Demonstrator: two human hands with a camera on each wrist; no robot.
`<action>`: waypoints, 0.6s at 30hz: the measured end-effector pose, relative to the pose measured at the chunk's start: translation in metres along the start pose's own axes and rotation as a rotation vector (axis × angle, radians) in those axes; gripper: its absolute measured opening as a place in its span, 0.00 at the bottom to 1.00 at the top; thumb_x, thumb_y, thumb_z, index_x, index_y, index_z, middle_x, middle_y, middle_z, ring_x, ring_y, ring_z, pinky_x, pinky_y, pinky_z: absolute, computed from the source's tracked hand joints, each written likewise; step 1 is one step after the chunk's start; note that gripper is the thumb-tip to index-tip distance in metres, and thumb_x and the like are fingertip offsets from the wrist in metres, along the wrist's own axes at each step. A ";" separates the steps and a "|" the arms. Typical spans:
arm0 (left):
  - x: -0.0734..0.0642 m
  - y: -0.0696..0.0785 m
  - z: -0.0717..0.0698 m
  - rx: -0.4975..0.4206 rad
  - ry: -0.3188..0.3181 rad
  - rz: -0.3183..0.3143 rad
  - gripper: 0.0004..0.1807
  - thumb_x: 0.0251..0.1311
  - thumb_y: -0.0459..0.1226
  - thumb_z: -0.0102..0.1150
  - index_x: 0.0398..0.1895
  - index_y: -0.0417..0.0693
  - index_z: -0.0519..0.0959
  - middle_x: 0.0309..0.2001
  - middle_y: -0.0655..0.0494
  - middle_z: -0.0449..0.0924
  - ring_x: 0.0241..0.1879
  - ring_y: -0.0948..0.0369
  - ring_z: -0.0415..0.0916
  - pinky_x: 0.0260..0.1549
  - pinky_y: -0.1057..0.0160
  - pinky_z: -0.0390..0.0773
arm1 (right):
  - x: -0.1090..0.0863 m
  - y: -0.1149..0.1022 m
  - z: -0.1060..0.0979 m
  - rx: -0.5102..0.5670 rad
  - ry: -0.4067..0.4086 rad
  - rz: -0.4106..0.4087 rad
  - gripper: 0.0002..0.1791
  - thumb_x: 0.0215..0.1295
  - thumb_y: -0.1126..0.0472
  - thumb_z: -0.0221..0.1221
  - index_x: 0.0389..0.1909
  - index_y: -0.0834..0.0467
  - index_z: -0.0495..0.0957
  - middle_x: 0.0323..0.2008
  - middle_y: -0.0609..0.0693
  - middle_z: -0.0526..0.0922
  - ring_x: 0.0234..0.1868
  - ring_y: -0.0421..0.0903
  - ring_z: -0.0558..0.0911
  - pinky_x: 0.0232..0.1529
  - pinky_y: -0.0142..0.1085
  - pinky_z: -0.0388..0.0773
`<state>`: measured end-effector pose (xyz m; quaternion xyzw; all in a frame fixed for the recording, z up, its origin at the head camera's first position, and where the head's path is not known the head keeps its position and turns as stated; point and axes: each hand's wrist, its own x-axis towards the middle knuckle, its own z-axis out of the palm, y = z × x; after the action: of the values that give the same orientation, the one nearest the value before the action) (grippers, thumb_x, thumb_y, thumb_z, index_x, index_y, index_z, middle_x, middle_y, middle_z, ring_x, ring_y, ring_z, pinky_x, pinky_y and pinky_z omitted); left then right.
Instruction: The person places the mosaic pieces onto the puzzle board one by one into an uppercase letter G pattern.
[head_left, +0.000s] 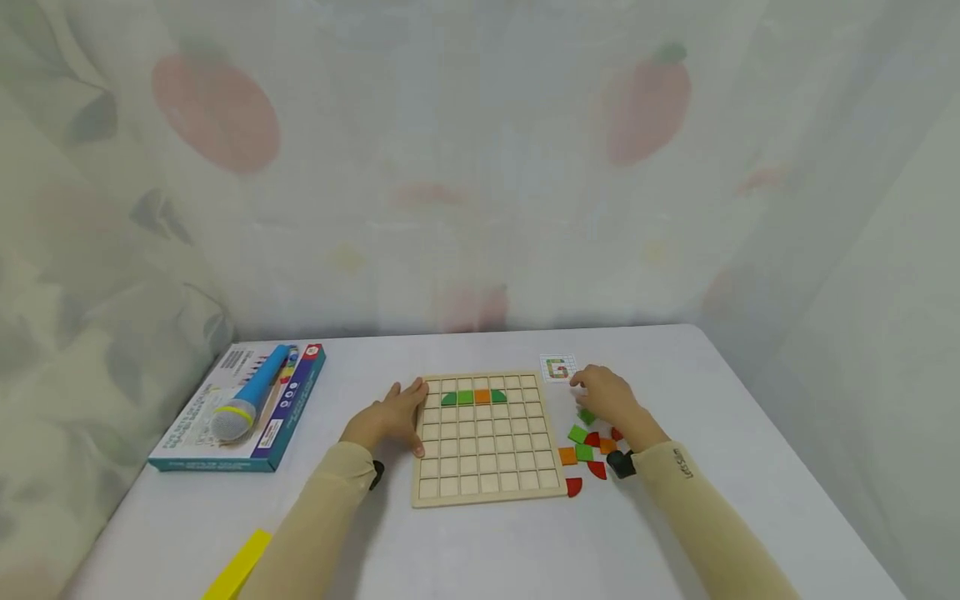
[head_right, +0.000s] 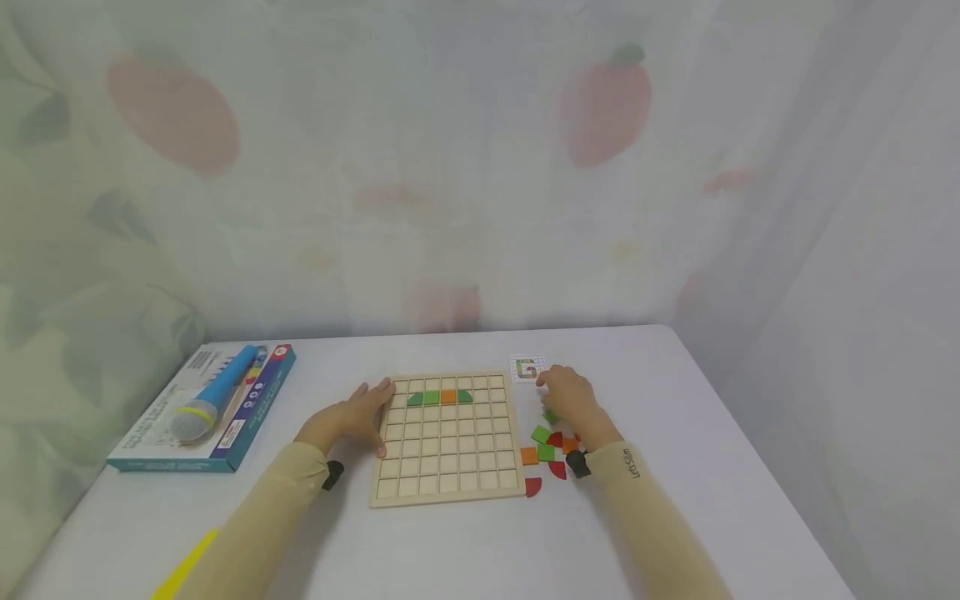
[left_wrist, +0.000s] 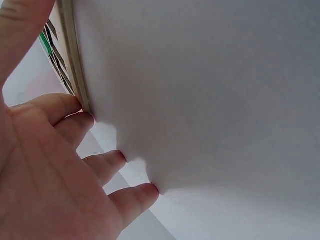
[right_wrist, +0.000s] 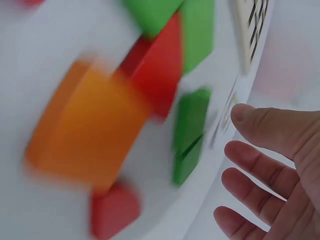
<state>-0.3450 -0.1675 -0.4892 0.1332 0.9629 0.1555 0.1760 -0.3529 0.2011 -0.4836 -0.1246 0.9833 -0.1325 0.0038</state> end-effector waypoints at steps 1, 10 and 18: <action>0.000 0.000 0.000 0.006 -0.001 0.001 0.69 0.23 0.48 0.77 0.72 0.44 0.45 0.73 0.46 0.37 0.69 0.37 0.32 0.57 0.29 0.43 | -0.002 0.005 -0.001 -0.002 -0.006 0.016 0.14 0.58 0.61 0.62 0.45 0.58 0.80 0.39 0.52 0.78 0.40 0.49 0.76 0.44 0.45 0.76; 0.000 0.000 -0.001 0.001 -0.007 -0.003 0.69 0.23 0.48 0.77 0.72 0.43 0.45 0.73 0.46 0.37 0.68 0.37 0.31 0.56 0.28 0.44 | -0.013 0.028 0.001 0.033 -0.034 0.105 0.13 0.56 0.61 0.63 0.43 0.58 0.81 0.39 0.53 0.79 0.39 0.50 0.75 0.45 0.47 0.76; -0.003 0.004 -0.004 -0.013 -0.010 0.004 0.69 0.22 0.47 0.77 0.72 0.42 0.45 0.73 0.45 0.37 0.68 0.36 0.31 0.56 0.28 0.43 | -0.011 0.030 0.005 0.044 -0.046 0.112 0.13 0.56 0.59 0.64 0.43 0.58 0.81 0.35 0.51 0.79 0.35 0.48 0.74 0.43 0.44 0.76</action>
<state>-0.3429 -0.1659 -0.4838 0.1347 0.9608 0.1612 0.1811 -0.3496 0.2304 -0.4962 -0.0725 0.9852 -0.1508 0.0367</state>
